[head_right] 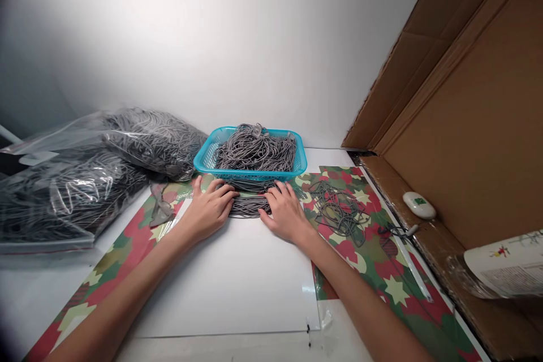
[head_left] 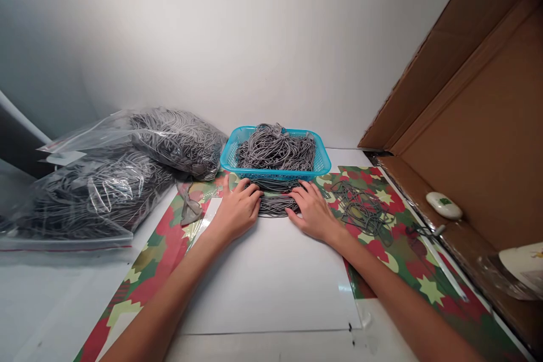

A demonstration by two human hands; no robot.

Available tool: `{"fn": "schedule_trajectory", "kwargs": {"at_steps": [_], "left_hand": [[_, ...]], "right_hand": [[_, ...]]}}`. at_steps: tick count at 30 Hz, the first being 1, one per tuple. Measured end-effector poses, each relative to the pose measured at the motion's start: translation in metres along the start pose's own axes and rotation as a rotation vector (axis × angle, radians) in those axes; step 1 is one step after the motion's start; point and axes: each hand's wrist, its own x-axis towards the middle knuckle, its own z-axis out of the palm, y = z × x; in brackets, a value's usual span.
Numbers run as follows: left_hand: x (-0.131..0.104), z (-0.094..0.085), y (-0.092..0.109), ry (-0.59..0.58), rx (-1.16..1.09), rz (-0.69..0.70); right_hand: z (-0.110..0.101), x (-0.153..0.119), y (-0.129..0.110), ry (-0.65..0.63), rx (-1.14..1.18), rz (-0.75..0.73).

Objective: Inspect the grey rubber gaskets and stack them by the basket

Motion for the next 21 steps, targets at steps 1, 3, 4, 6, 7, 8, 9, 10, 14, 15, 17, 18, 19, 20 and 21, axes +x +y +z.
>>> {"fn": "schedule_trajectory", "kwargs": {"at_steps": [1, 3, 4, 6, 7, 8, 9, 10, 14, 15, 17, 18, 19, 20, 21], "left_hand": [[0.000, 0.000, 0.000, 0.000, -0.002, 0.001], [0.000, -0.001, 0.000, 0.000, -0.003, 0.004], [0.000, -0.002, 0.000, 0.000, -0.002, 0.005], [0.000, -0.003, 0.000, 0.001, 0.000, 0.006], [0.000, -0.004, 0.000, 0.003, 0.000, 0.006], [0.000, -0.004, 0.000, 0.006, 0.000, 0.004], [0.001, -0.005, 0.000, 0.009, -0.001, 0.001], [0.000, -0.005, 0.000, 0.013, -0.004, -0.002], [-0.001, -0.004, -0.001, 0.031, -0.046, -0.017], [-0.001, -0.003, -0.002, 0.038, -0.065, -0.020], [-0.003, -0.001, -0.003, 0.057, -0.112, -0.025], [-0.003, 0.000, -0.004, 0.070, -0.137, -0.028], [-0.003, 0.001, -0.004, 0.085, -0.164, -0.031], [-0.003, 0.002, -0.005, 0.104, -0.190, -0.036], [-0.003, 0.002, -0.006, 0.125, -0.217, -0.040]], "right_hand": [[0.000, 0.001, 0.000, -0.002, -0.006, 0.009], [0.000, 0.003, -0.002, -0.002, -0.018, 0.029], [0.000, 0.004, -0.003, -0.001, -0.023, 0.041], [-0.002, 0.007, -0.005, 0.002, -0.030, 0.067], [-0.002, 0.008, -0.006, 0.001, -0.031, 0.080], [-0.003, 0.009, -0.008, -0.001, -0.031, 0.092], [-0.003, 0.010, -0.009, -0.004, -0.027, 0.104], [-0.004, 0.011, -0.009, -0.008, -0.021, 0.116], [-0.004, 0.011, -0.010, -0.021, 0.028, 0.163], [-0.005, 0.010, -0.009, -0.025, 0.047, 0.172], [-0.007, 0.007, -0.009, -0.025, 0.094, 0.184], [-0.009, 0.005, -0.009, -0.018, 0.118, 0.190], [-0.012, 0.002, -0.009, -0.004, 0.142, 0.199], [-0.016, 0.000, -0.008, 0.014, 0.164, 0.210], [-0.021, -0.003, -0.007, 0.037, 0.183, 0.227]]}}
